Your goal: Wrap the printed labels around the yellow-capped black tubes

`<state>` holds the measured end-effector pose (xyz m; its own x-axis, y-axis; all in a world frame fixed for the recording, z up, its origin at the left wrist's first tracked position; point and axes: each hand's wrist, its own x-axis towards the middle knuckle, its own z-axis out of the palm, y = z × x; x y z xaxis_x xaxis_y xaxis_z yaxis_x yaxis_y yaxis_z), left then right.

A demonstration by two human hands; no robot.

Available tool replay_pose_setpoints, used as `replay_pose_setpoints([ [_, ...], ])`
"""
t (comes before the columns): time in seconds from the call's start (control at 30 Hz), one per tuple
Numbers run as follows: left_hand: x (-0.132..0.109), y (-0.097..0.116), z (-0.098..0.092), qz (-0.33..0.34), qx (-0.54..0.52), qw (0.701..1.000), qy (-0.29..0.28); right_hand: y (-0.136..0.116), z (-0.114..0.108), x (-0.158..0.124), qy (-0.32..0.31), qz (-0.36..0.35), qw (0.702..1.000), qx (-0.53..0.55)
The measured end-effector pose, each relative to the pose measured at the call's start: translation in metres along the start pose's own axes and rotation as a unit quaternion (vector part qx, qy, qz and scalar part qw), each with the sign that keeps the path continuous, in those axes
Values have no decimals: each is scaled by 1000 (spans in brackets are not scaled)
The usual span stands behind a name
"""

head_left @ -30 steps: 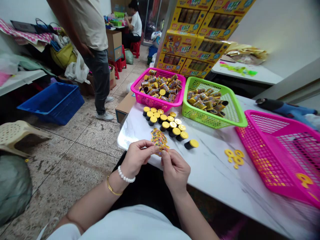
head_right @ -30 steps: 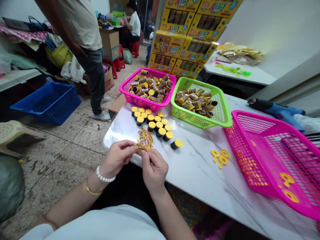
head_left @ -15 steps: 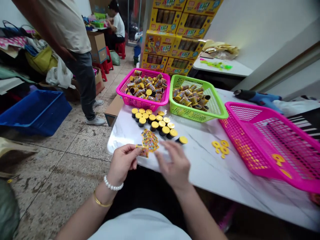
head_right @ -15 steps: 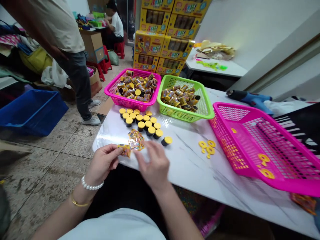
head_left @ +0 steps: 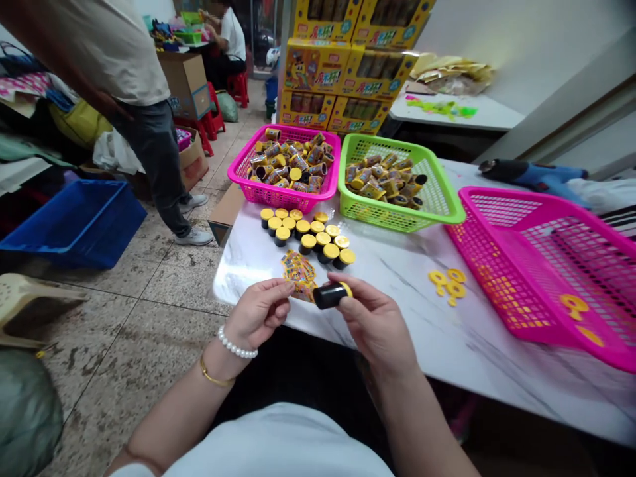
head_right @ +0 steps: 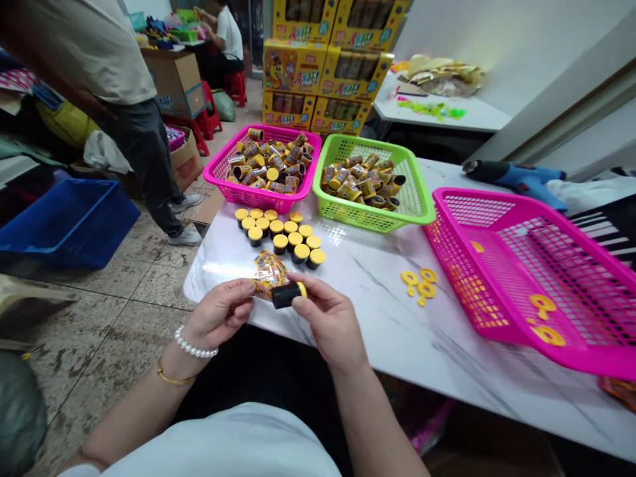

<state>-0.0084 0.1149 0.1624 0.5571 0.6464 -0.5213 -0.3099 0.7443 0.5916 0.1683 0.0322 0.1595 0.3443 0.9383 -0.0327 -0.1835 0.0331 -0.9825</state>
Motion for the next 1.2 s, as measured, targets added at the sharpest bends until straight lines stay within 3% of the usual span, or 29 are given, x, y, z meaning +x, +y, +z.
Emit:
replay_pose_setpoints([
  [0.4,4,-6,3,21,6,999,-26,1,7,3,13,-52,994,-96],
  [0.57,7,-8,1,24,7,999,-36,1,18,-3,80,-136,966,-204],
  [0.63,7,-9,0,28,5,999,-35,1,21,-5,68,-140,970,-186],
  [0.8,3,-10,1,35,-4,999,-29,-1,23,-8,-1,-56,995,-80],
  [1.0,0,-7,5,25,-42,998,-45,-4,17,-13,5,-166,975,-146],
  [1.1,-1,-6,7,5,-70,996,-53,-6,14,-14,-11,-182,973,-143],
  [1.2,-5,-10,7,32,-26,998,-49,-8,12,-15,-24,-163,979,-118],
])
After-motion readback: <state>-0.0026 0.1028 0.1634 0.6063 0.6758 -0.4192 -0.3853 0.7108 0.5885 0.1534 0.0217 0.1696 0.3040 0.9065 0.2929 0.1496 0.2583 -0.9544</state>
